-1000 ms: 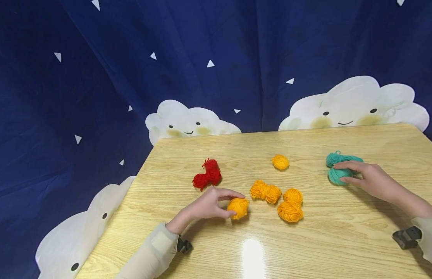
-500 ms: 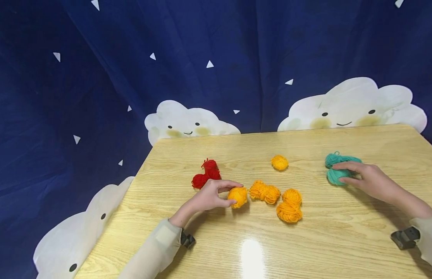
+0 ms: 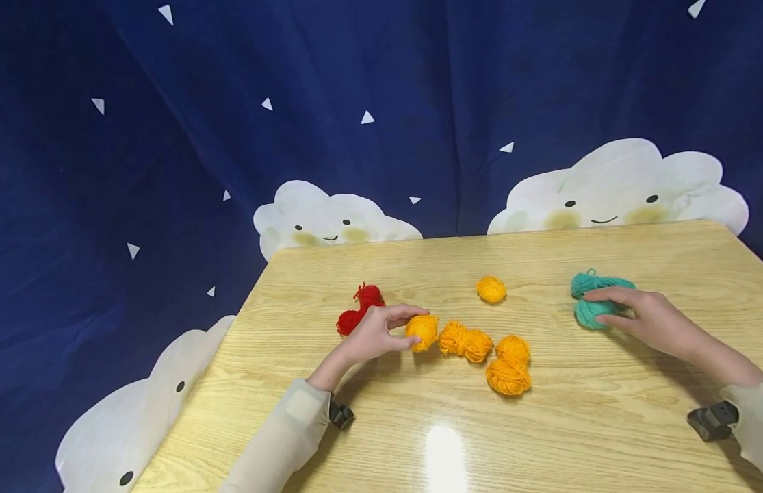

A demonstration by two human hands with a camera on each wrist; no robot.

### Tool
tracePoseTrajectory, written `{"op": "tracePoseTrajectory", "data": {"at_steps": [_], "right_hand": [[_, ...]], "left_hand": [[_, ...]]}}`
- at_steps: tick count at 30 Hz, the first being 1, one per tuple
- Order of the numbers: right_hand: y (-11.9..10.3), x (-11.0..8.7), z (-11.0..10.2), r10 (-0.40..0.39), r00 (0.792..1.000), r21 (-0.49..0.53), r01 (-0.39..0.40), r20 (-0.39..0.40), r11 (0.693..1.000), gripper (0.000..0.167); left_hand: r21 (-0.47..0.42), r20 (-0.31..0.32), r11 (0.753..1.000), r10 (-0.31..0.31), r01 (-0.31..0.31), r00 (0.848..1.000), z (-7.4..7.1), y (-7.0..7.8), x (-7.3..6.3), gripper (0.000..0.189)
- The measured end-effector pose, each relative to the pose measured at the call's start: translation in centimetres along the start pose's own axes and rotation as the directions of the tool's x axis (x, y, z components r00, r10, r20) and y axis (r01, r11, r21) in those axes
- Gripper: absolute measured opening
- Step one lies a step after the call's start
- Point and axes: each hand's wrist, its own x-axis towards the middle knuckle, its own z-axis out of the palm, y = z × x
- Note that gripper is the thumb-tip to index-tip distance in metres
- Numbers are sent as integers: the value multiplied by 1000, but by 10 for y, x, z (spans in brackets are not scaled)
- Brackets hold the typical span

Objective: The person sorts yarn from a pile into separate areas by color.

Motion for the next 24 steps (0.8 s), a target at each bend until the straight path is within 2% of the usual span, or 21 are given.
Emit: {"op": "tracePoseTrajectory", "data": {"at_steps": [8, 18, 24], "right_hand": [[0, -1, 0, 11, 1000, 0, -11, 11, 1000, 40], [1, -2, -2, 3, 1000, -3, -3, -15, 1000, 39], [0, -2, -2, 8, 1000, 15, -8, -12, 1000, 38]], "left_hand": [[-34, -41, 999, -9, 8, 999, -2, 2, 14, 43], [48, -79, 999, 21, -17, 997, 3, 3, 38, 43], [48, -117, 999, -3, 9, 993, 9, 4, 49, 43]]}}
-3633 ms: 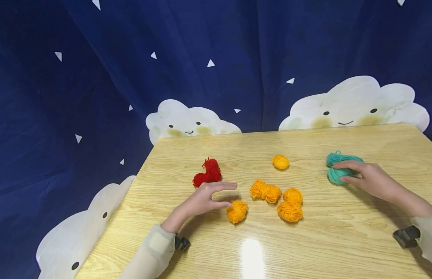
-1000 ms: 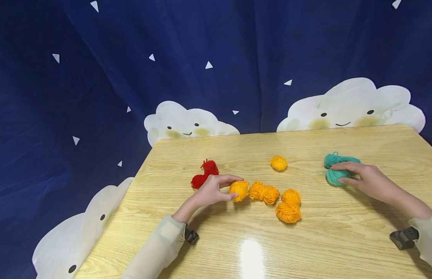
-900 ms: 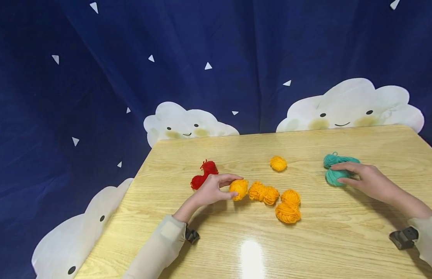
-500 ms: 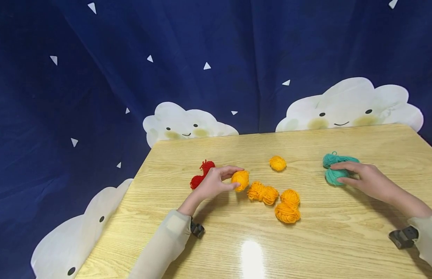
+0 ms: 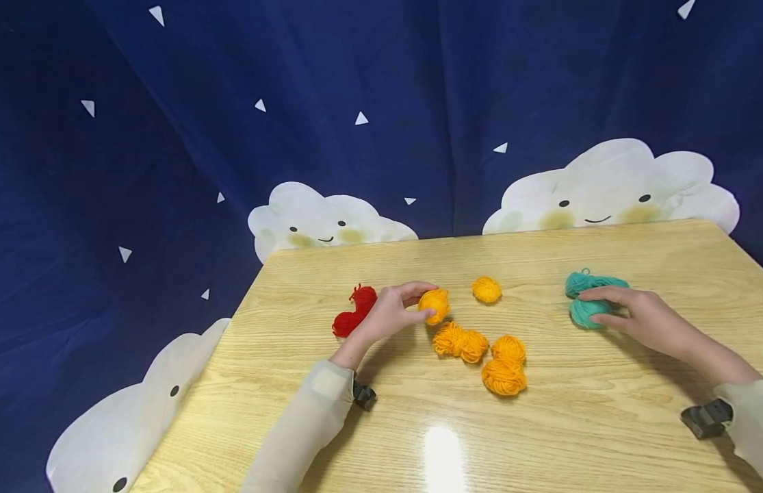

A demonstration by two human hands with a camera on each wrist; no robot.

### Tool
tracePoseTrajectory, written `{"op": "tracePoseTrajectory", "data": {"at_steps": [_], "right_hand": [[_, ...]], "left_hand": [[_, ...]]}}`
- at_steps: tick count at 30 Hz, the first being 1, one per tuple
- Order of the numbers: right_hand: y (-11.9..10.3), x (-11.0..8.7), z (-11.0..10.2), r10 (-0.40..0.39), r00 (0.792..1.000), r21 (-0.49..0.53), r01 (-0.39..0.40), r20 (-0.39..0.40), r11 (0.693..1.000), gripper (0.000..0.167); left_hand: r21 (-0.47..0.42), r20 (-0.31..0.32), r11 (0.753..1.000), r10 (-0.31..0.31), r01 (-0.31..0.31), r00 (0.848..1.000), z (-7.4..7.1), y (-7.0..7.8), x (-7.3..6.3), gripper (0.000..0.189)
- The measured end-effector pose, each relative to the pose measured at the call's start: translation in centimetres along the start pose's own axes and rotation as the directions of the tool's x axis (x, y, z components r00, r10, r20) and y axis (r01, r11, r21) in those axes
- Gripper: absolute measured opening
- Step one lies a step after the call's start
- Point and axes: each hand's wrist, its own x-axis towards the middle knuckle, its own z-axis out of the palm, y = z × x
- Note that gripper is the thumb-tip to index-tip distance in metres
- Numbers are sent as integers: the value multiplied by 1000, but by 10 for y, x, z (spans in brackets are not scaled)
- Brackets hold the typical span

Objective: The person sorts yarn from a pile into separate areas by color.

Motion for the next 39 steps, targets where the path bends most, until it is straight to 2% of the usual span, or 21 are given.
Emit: {"op": "tracePoseTrajectory", "data": {"at_steps": [8, 14, 17, 23, 31, 39], "right_hand": [[0, 1, 4, -1, 1000, 6, 1, 4, 1000, 38], [1, 1, 1, 3, 1000, 0, -3, 9, 1000, 39], [1, 2, 0, 0, 1000, 4, 0, 9, 1000, 39], [0, 2, 2, -48, 998, 55, 49, -32, 997, 37], [-1, -1, 5, -113, 990, 48, 117, -85, 992, 39], [-3, 1, 4, -152, 984, 42, 156, -89, 987, 41]], "left_hand": [[43, -68, 999, -27, 30, 997, 8, 1, 13, 42], [68, -86, 997, -29, 35, 996, 18, 0, 27, 43], [90, -83, 995, -45, 53, 996, 23, 1, 33, 43], [207, -76, 976, -54, 68, 996, 32, 4, 42, 42], [278, -52, 957, -76, 88, 996, 40, 6, 50, 43], [321, -19, 943, -83, 85, 996, 45, 6, 56, 44]]}}
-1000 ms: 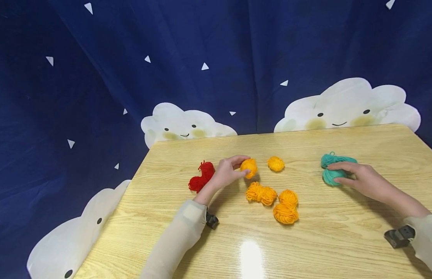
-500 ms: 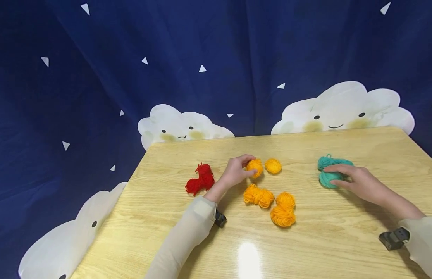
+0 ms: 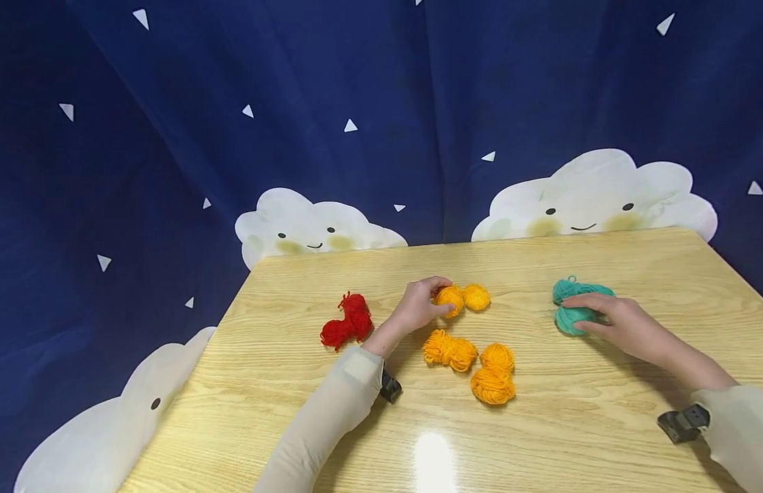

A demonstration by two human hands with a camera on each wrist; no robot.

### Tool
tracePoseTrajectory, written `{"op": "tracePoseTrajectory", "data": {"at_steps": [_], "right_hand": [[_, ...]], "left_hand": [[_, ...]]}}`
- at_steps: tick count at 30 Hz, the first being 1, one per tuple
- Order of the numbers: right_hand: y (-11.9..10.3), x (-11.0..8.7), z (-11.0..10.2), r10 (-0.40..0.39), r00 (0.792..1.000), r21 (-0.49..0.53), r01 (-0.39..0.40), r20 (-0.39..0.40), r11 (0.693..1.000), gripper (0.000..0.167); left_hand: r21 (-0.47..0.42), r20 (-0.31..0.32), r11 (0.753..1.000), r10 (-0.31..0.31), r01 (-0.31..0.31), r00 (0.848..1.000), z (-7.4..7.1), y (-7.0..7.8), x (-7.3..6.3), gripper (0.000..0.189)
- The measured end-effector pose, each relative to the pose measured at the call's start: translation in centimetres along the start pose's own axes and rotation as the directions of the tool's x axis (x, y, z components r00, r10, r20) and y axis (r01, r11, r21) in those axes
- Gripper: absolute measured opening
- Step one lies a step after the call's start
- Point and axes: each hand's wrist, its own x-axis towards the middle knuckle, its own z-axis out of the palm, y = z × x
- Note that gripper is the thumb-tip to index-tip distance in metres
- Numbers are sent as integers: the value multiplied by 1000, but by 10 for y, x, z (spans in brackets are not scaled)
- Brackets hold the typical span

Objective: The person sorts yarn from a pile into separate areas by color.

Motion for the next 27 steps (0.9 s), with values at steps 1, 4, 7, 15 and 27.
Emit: {"op": "tracePoseTrajectory", "data": {"at_steps": [1, 4, 7, 15, 27], "right_hand": [[0, 0, 0, -5, 1000, 2, 5, 1, 1000, 42], [-1, 1, 0, -8, 1000, -2, 8, 4, 1000, 42], [-1, 1, 0, -12, 1000, -5, 12, -1, 1000, 42], [-11, 4, 1, -84, 994, 20, 85, -73, 996, 49], [-29, 13, 5, -172, 980, 34, 176, -101, 984, 54]], "left_hand": [[5, 2, 1000, -2, 2, 1000, 0, 0, 0, 44], [16, 9, 1000, -11, 11, 1000, 2, 1, 1, 44], [25, 15, 1000, -17, 17, 1000, 3, 2, 3, 44], [79, 47, 997, -26, 22, 999, 6, 0, 3, 45], [104, 67, 995, -12, 5, 998, 4, -3, 5, 44]]}}
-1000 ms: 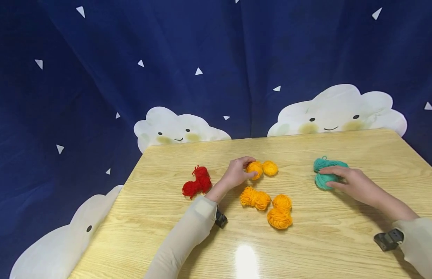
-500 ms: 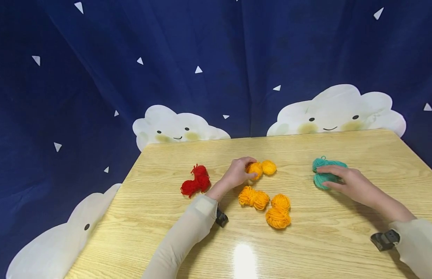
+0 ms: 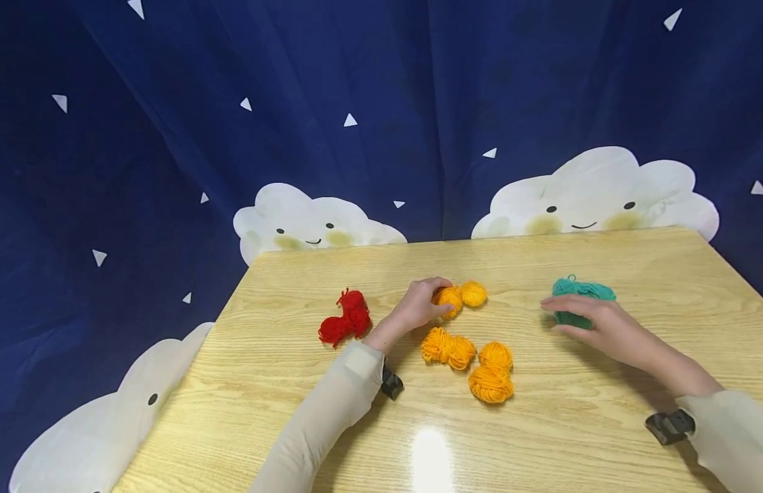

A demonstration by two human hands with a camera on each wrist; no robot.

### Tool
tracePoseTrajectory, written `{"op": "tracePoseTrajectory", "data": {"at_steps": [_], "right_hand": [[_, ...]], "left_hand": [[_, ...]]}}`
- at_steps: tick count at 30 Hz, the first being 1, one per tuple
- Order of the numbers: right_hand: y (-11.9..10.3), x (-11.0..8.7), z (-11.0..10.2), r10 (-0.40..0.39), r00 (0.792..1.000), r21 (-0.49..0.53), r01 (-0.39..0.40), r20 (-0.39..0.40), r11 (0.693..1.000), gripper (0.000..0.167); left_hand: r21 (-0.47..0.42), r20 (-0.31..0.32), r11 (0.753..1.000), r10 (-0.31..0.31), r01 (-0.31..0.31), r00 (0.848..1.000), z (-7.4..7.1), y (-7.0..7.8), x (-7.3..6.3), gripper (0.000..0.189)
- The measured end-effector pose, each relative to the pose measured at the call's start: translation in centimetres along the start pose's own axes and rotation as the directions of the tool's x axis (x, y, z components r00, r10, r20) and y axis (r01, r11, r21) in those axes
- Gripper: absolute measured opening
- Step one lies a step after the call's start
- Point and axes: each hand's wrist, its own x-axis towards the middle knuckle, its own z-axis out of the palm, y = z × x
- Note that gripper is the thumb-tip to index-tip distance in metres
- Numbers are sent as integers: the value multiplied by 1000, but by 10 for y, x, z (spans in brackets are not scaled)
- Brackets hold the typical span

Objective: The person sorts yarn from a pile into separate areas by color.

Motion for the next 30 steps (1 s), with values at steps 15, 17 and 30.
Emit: {"op": "tracePoseTrajectory", "data": {"at_steps": [15, 17, 30], "right_hand": [[-26, 13, 16, -163, 982, 153, 148, 91, 977, 54], [-30, 15, 18, -149, 982, 171, 129, 113, 977, 52], [-44, 22, 30, -184, 943, 363, 74, 279, 929, 42]], "left_hand": [[-14, 14, 1000, 12, -12, 1000, 0, -4, 2, 41], [-16, 13, 1000, 15, -15, 1000, 0, -5, 2, 41], [-22, 13, 1000, 22, -22, 1000, 0, -8, 2, 41]]}}
